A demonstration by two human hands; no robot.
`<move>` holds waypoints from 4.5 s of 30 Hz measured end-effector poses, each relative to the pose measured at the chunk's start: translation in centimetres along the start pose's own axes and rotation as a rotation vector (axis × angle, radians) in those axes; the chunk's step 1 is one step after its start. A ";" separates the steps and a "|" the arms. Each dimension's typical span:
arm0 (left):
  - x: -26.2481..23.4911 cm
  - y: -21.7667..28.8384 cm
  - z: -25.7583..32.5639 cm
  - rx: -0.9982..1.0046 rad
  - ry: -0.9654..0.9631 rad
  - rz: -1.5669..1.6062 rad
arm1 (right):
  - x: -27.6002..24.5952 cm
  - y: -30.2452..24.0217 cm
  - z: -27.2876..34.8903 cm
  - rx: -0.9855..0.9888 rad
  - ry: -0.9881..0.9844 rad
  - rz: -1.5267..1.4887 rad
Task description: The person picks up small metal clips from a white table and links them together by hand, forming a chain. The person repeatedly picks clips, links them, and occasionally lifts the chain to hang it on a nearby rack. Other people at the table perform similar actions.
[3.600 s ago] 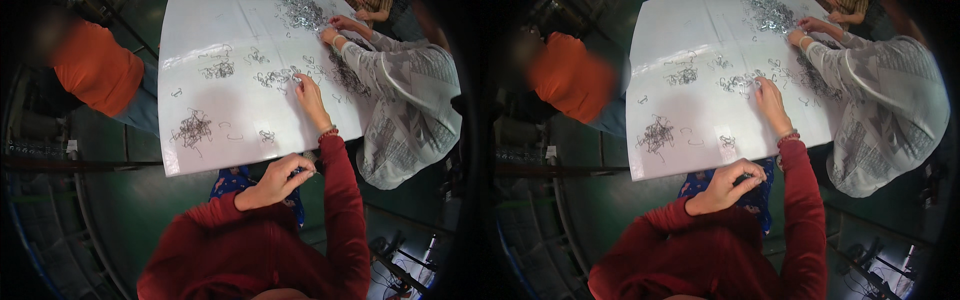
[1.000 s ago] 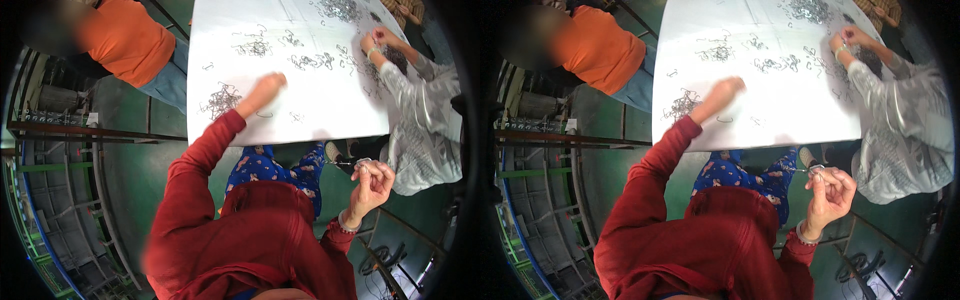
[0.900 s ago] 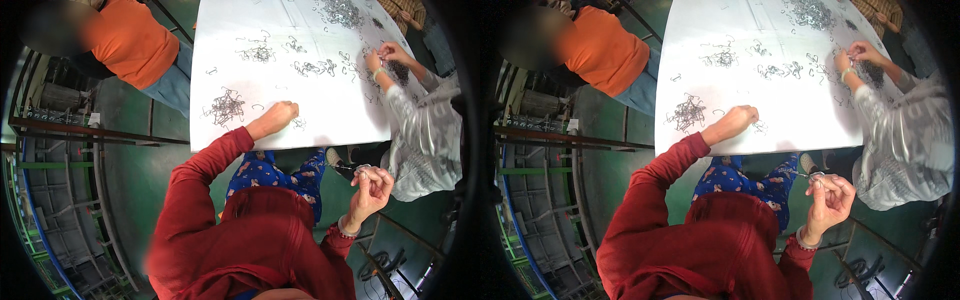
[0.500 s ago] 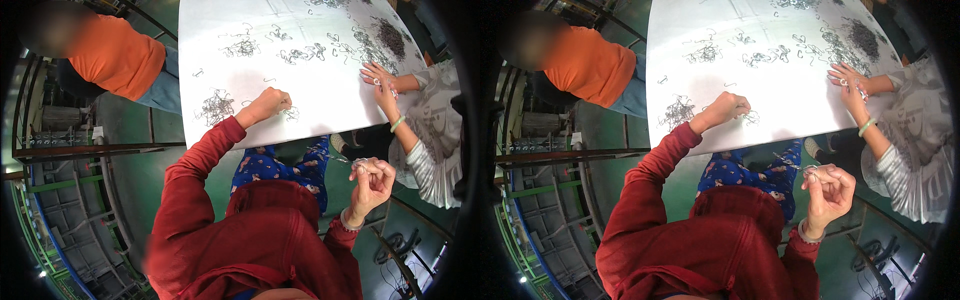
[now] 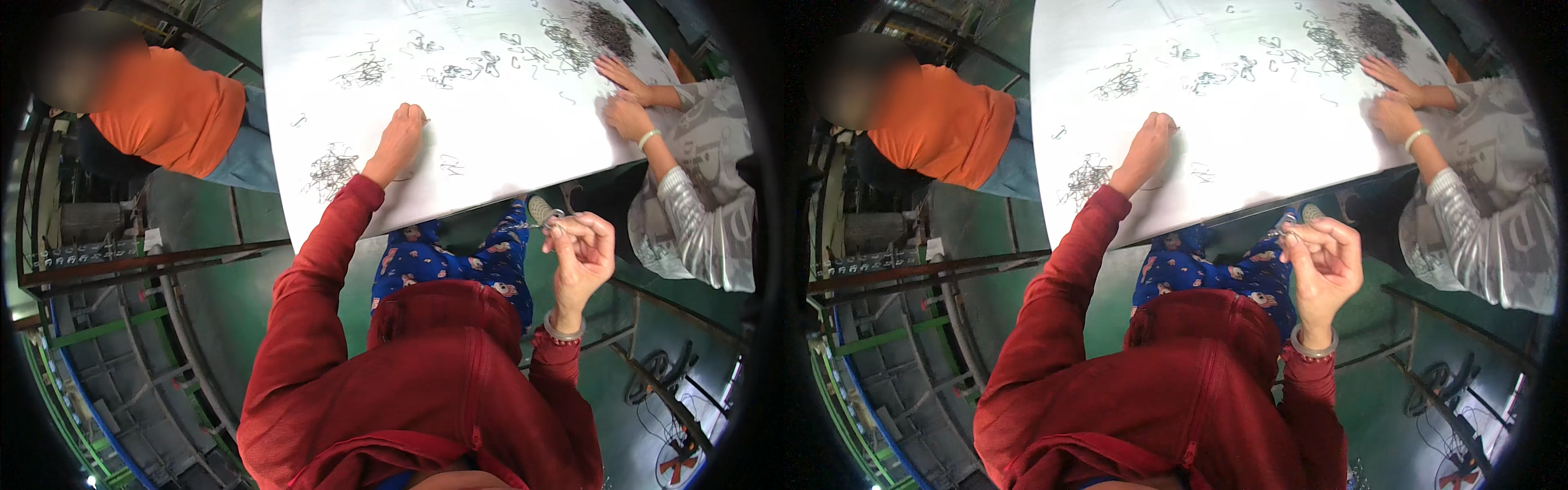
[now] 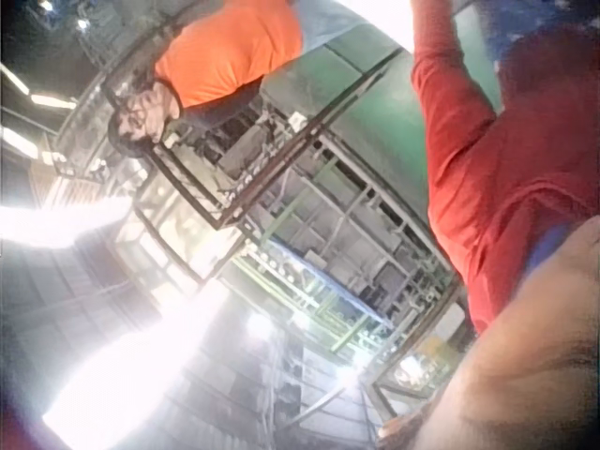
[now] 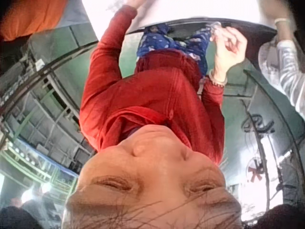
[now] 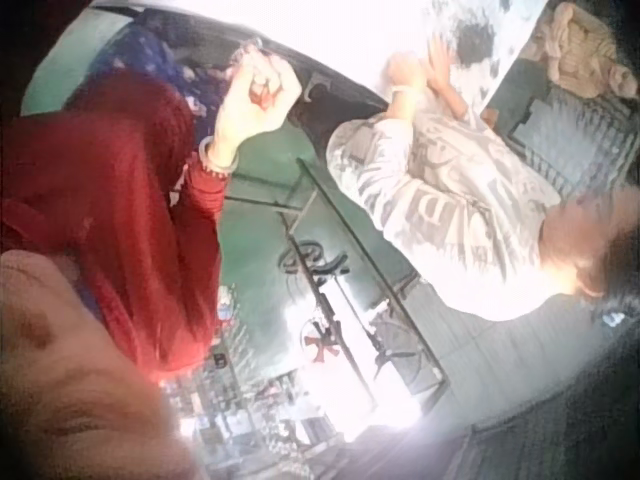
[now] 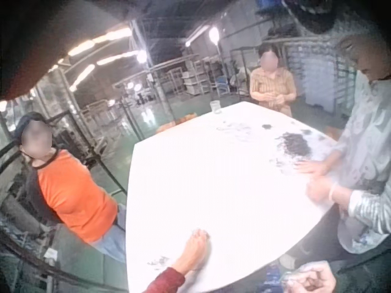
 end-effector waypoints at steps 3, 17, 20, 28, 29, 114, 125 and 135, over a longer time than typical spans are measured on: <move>-1.0 4.9 -0.2 -0.285 -0.081 0.644 | -0.2 1.0 0.3 0.040 0.034 -0.025; -7.0 18.6 1.4 -0.013 0.126 0.916 | 2.1 3.0 1.1 0.076 0.071 -0.031; -7.0 18.2 1.5 -0.121 0.091 1.016 | 2.7 3.2 0.9 0.068 0.038 -0.001; -8.3 18.1 1.4 -0.015 0.110 0.924 | 0.6 3.3 -3.1 0.110 0.133 0.045; -8.3 18.0 1.4 -0.023 0.103 0.942 | 0.4 4.0 -4.9 0.183 0.086 0.151; -7.9 18.0 -3.2 0.124 0.018 1.010 | 0.4 -3.3 -5.4 0.192 -0.148 0.183; -7.4 19.8 -0.9 -0.079 0.089 1.075 | 1.4 -3.6 -3.9 -0.077 -0.105 0.486; -7.9 19.2 0.6 0.003 0.105 1.090 | 3.3 4.1 -13.8 -0.054 -0.355 0.596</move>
Point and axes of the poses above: each hand's wrist, its own z-axis away from the middle knuckle, its own x-axis out of the palm, y = z × x, the point moved 2 cm from there along -z, towards the middle knuckle, and after that the axes turned 4 degrees about x, right-handed, at the moved point
